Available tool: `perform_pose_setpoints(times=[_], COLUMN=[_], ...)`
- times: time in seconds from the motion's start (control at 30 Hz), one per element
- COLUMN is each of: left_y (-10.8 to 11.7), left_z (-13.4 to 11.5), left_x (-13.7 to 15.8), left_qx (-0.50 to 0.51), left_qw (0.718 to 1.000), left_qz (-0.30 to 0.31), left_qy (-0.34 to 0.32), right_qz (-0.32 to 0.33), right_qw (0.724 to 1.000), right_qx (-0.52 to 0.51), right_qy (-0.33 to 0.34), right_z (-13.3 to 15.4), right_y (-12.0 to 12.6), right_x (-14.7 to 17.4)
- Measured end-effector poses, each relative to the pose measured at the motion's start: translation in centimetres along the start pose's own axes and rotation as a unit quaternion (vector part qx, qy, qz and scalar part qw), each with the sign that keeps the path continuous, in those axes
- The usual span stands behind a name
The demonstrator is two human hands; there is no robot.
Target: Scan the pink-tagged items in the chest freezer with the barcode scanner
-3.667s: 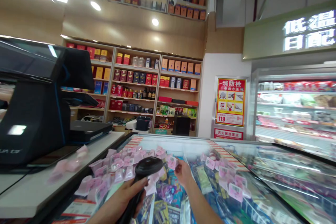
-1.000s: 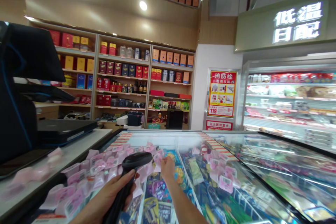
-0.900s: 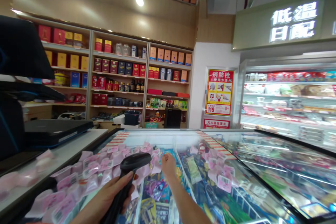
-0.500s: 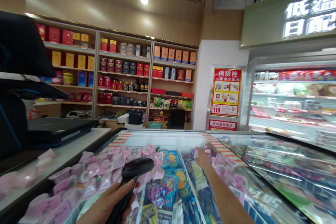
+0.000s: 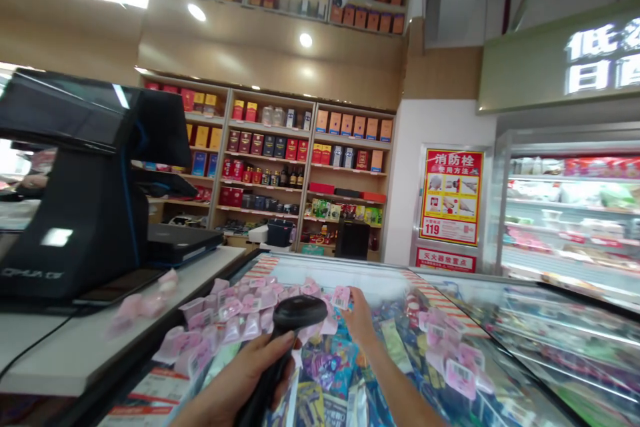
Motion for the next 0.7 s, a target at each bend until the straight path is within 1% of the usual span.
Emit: perform_pose_setpoints(times=[0.17, 0.33, 0.47, 0.6, 0.7], left_y=[0.2, 0.5, 1.1, 1.2, 1.1], left_z=[-0.3, 0.0, 0.0, 0.0, -0.2], left_x=[0.7, 0.3, -0.1, -0.4, -0.6], left_qx=[-0.004, -0.025, -0.023, -0.015, -0.009], left_qw=[1.000, 1.000, 1.000, 0.999, 0.999], left_qz=[0.006, 0.010, -0.009, -0.029, -0.049], left_qy=[-0.012, -0.001, -0.003, -0.006, -0.013], right_qz=[-0.004, -0.001, -0.021, -0.043, -0.035], right_qw=[1.000, 1.000, 0.999, 0.992, 0.987], right_qx=[-0.007, -0.018, 0.017, 0.095, 0.132], right_qy=[-0.008, -0.002, -0.019, -0.069, -0.087], right_z=[2.0, 2.5, 1.0, -1.8, -3.0], right_y=[-0.4, -0.8, -0.4, 0.1, -0.4], right_x=[0.7, 1.0, 1.3, 2.1, 2.8])
Point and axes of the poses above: each hand's wrist, its own x-axis away from the middle knuckle, its own y-axis out of the back of the hand, z = x × y, the point moved 8 cm from there along -x, towards the middle knuckle, and after that the axes turned 9 degrees about -z, right-handed, at the moved point
